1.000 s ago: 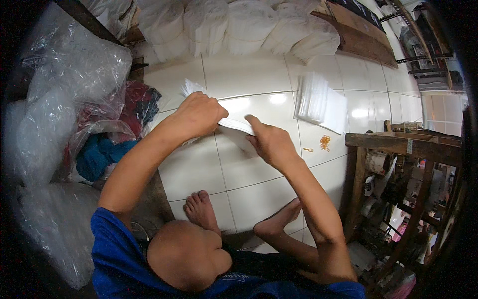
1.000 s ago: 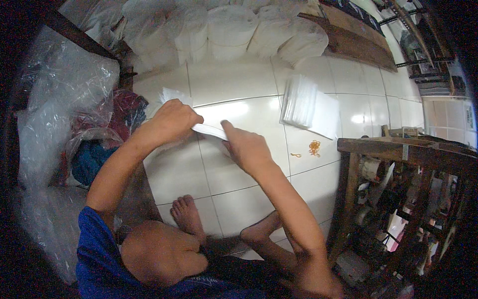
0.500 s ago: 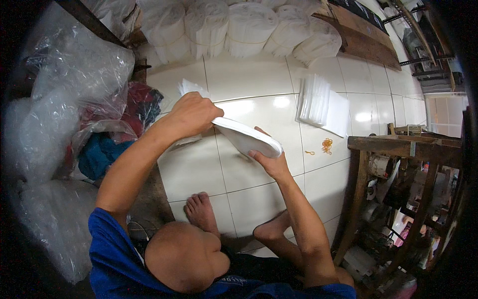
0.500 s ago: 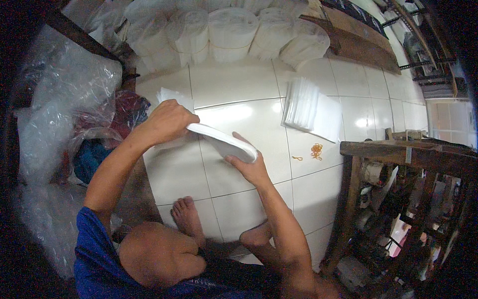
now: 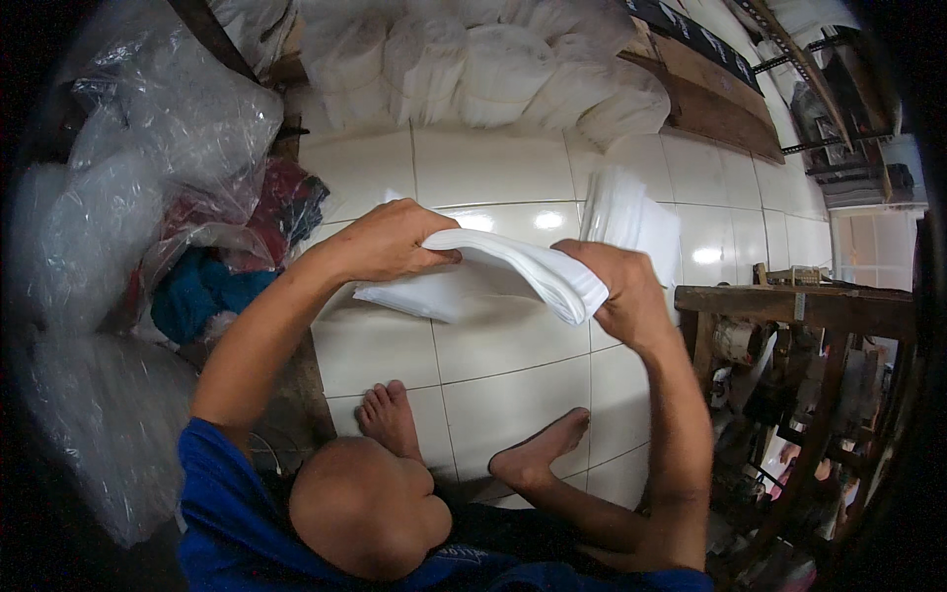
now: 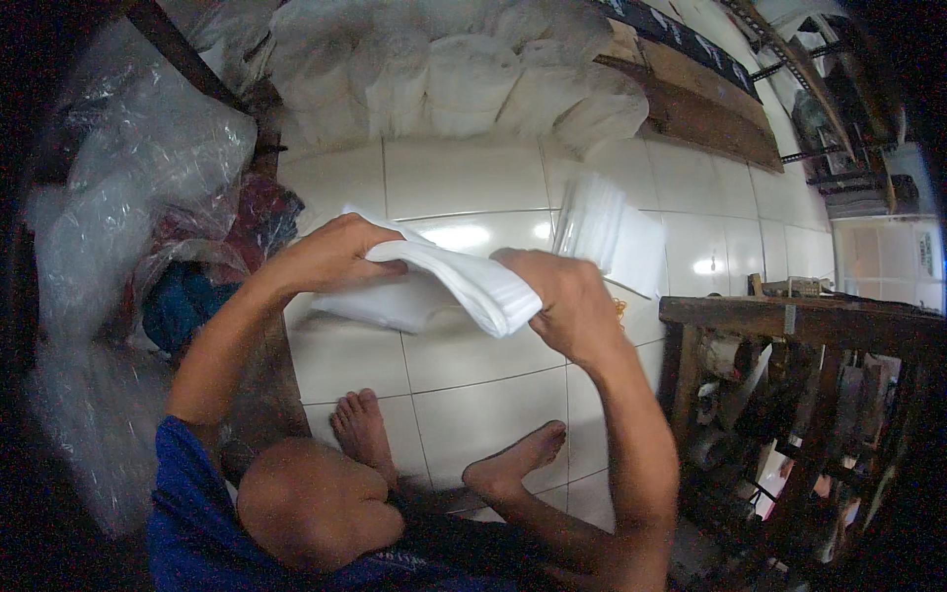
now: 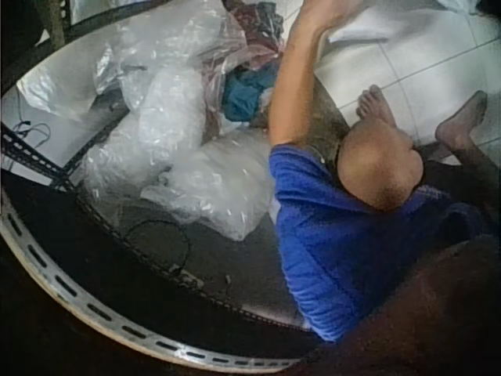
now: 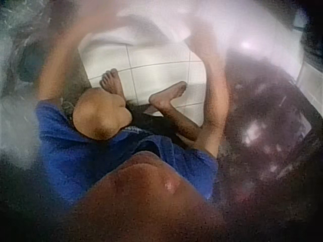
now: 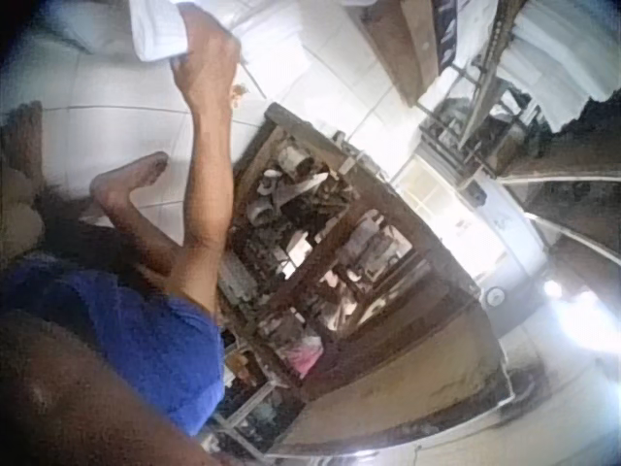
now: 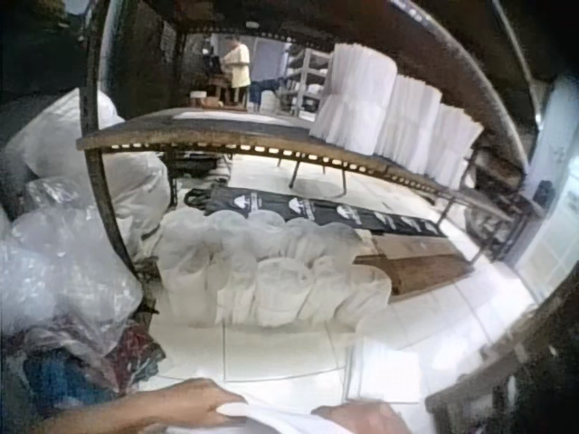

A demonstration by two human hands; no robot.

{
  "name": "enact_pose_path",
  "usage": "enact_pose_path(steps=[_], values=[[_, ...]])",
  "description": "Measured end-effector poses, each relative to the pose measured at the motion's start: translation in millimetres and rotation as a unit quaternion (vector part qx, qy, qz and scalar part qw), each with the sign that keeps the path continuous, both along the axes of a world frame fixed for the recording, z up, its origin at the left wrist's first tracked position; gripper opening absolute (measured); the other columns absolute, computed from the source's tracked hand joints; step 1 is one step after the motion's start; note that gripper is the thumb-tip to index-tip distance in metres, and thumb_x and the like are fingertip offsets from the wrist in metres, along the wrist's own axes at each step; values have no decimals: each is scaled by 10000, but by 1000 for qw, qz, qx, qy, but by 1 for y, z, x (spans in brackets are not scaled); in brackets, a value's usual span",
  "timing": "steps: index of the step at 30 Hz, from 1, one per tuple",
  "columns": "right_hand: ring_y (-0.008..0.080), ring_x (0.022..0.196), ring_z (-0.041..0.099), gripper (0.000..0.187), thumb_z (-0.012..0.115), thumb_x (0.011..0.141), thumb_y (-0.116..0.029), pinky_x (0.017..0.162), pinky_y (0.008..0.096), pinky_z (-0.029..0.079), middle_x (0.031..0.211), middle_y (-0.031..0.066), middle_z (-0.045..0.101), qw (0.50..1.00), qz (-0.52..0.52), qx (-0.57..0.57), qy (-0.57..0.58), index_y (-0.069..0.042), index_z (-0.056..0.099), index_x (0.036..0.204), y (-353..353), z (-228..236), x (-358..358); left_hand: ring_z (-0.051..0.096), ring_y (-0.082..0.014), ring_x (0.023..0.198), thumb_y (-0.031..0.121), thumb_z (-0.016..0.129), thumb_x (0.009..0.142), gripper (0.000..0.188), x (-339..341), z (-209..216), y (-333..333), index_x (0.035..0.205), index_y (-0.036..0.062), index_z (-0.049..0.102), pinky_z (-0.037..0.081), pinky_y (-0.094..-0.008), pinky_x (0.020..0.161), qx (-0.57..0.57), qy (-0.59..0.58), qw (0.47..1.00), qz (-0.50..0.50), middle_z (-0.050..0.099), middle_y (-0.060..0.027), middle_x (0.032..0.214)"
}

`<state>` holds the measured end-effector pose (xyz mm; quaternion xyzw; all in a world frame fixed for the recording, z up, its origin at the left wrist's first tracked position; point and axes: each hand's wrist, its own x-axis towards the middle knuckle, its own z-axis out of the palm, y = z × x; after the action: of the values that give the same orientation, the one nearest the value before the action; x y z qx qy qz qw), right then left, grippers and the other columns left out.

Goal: The person sits on the floor and folds white translucent sheets by hand. They align the edges, fold the sheets in half, and then roll them into compact bundles. The person places the finished bundles onto a nearby wooden shelf.

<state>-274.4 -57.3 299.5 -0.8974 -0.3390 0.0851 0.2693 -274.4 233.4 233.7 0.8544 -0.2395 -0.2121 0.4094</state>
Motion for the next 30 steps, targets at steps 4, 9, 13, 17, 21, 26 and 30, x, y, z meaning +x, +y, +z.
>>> enact_pose_path(steps=[4,9,13,17,21,26,30], values=[[341,800,692,244,650,753,-51,716,430,558,866,145,708,986,82,-125,-67,-84,679,993,21,51,16,683,-359,904,172,705,809,377,-5,5,-12,1150,22,645,512,-420,805,-144,-34,989,23,705,-195,979],[371,733,694,227,647,740,-36,699,447,568,769,181,694,965,113,-200,-127,-77,716,953,47,94,27,673,-387,920,109,690,749,391,1,79,-37,1117,-4,623,523,-400,791,-183,-113,976,10,699,-209,980],[333,781,712,259,678,762,-56,719,424,572,818,201,700,976,72,-163,-126,-36,704,1019,43,115,38,681,-325,926,142,654,798,330,13,86,-36,1097,2,643,514,-368,804,-187,-147,971,40,696,-170,1016],[222,1043,650,693,823,746,-242,907,350,517,1112,140,685,975,-133,178,-10,-54,545,1353,7,104,31,636,-167,907,69,631,907,201,14,85,-24,1088,-18,645,503,-301,808,-266,-180,943,83,699,-86,995],[261,1226,550,1012,899,629,-264,1066,386,414,1310,155,582,942,-148,292,75,-17,383,1463,-26,50,12,638,-171,853,109,650,939,204,9,106,-15,1093,-24,636,503,-305,775,-235,-150,958,61,693,-92,970],[275,1274,513,1059,905,620,-273,1081,389,398,1358,154,541,898,-122,385,173,-32,348,1488,-15,78,7,622,-156,795,144,650,955,181,10,94,-26,1063,-2,660,497,-301,738,-256,-199,942,91,693,-75,915],[300,1367,413,1173,937,556,-344,1164,430,259,1441,153,464,882,-175,353,259,-11,318,1495,-39,55,7,651,-138,802,153,667,958,175,1,101,-29,1065,15,679,511,-292,703,-276,-144,932,183,718,-65,904]])
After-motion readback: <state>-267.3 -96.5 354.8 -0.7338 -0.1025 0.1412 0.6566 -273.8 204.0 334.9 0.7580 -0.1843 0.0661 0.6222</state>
